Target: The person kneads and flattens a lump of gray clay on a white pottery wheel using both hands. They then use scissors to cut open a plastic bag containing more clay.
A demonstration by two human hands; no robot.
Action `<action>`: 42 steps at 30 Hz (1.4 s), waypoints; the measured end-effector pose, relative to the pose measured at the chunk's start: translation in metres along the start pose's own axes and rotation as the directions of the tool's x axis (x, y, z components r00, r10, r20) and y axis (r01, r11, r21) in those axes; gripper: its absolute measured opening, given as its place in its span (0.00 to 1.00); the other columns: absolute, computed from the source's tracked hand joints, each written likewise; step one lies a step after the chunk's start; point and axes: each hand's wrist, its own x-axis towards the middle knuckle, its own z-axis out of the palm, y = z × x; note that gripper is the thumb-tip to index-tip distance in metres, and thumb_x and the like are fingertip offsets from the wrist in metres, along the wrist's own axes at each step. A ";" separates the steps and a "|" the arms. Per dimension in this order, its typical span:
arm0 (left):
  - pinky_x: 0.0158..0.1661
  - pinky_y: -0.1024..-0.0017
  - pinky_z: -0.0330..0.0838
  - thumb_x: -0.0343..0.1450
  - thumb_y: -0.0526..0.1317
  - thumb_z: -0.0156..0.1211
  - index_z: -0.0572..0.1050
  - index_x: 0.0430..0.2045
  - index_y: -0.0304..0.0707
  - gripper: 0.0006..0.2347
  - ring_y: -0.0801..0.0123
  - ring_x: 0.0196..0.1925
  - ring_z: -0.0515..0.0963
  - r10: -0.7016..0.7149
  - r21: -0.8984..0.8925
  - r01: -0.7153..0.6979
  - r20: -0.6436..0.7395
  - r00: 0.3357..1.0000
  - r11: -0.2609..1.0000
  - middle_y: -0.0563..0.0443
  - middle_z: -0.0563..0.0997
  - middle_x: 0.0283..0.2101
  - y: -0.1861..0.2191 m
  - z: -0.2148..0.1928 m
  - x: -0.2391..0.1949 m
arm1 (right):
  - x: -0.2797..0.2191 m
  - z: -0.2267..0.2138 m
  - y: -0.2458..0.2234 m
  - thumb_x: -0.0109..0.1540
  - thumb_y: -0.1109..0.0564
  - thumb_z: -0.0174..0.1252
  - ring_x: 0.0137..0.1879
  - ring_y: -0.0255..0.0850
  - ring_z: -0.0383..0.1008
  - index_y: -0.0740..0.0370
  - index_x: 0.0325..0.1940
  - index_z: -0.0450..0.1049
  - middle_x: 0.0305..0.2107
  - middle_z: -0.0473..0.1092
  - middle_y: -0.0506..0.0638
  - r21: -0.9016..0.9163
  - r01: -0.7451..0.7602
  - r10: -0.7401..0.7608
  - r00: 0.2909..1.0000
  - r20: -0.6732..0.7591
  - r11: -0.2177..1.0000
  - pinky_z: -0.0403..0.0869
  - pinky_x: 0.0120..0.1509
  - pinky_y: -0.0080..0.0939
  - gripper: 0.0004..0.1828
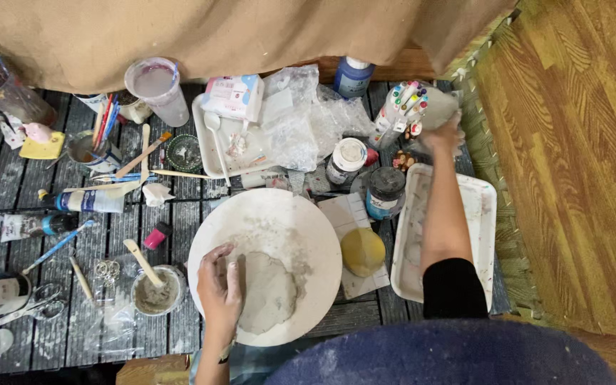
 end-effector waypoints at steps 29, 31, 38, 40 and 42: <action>0.60 0.47 0.55 0.63 0.52 0.66 0.76 0.48 0.42 0.22 0.51 0.61 0.72 0.486 0.143 -0.543 0.304 0.820 0.827 0.47 0.78 0.54 0.020 -0.025 -0.073 | -0.383 -0.109 0.129 0.49 0.34 0.69 0.67 0.55 0.66 0.65 0.80 0.49 0.64 0.61 0.61 0.962 -0.222 -0.898 0.437 -0.044 -0.156 0.68 0.71 0.59 0.65; 0.58 0.45 0.54 0.58 0.58 0.69 0.75 0.49 0.42 0.29 0.50 0.62 0.69 0.528 0.169 -0.600 0.333 0.781 0.782 0.46 0.74 0.57 0.014 -0.027 -0.093 | -0.409 -0.100 0.133 0.45 0.32 0.72 0.71 0.54 0.63 0.61 0.81 0.48 0.68 0.59 0.60 0.948 -0.282 -0.893 0.449 -0.001 -0.144 0.65 0.77 0.62 0.70; 0.61 0.49 0.57 0.62 0.64 0.66 0.74 0.55 0.50 0.30 0.62 0.68 0.68 0.582 0.488 -0.626 0.261 0.770 0.609 0.54 0.72 0.63 -0.029 0.008 -0.104 | -0.449 -0.063 0.156 0.49 0.33 0.69 0.68 0.57 0.64 0.66 0.80 0.50 0.63 0.62 0.63 0.914 -0.399 -0.885 0.446 0.132 -0.065 0.64 0.75 0.59 0.65; 0.61 0.47 0.57 0.63 0.65 0.64 0.74 0.55 0.49 0.31 0.62 0.68 0.67 0.580 0.535 -0.606 0.242 0.777 0.588 0.53 0.72 0.63 -0.033 0.020 -0.099 | -0.445 -0.055 0.161 0.49 0.34 0.69 0.67 0.62 0.66 0.71 0.79 0.52 0.60 0.64 0.66 0.913 -0.409 -0.900 0.393 0.186 0.010 0.65 0.75 0.59 0.64; 0.61 0.46 0.57 0.64 0.65 0.63 0.74 0.55 0.48 0.30 0.62 0.68 0.67 0.567 0.546 -0.590 0.235 0.789 0.595 0.52 0.72 0.63 -0.036 0.030 -0.090 | -0.439 -0.041 0.162 0.48 0.37 0.71 0.71 0.56 0.64 0.68 0.79 0.51 0.63 0.63 0.62 0.947 -0.321 -0.922 0.366 0.125 0.001 0.63 0.79 0.54 0.64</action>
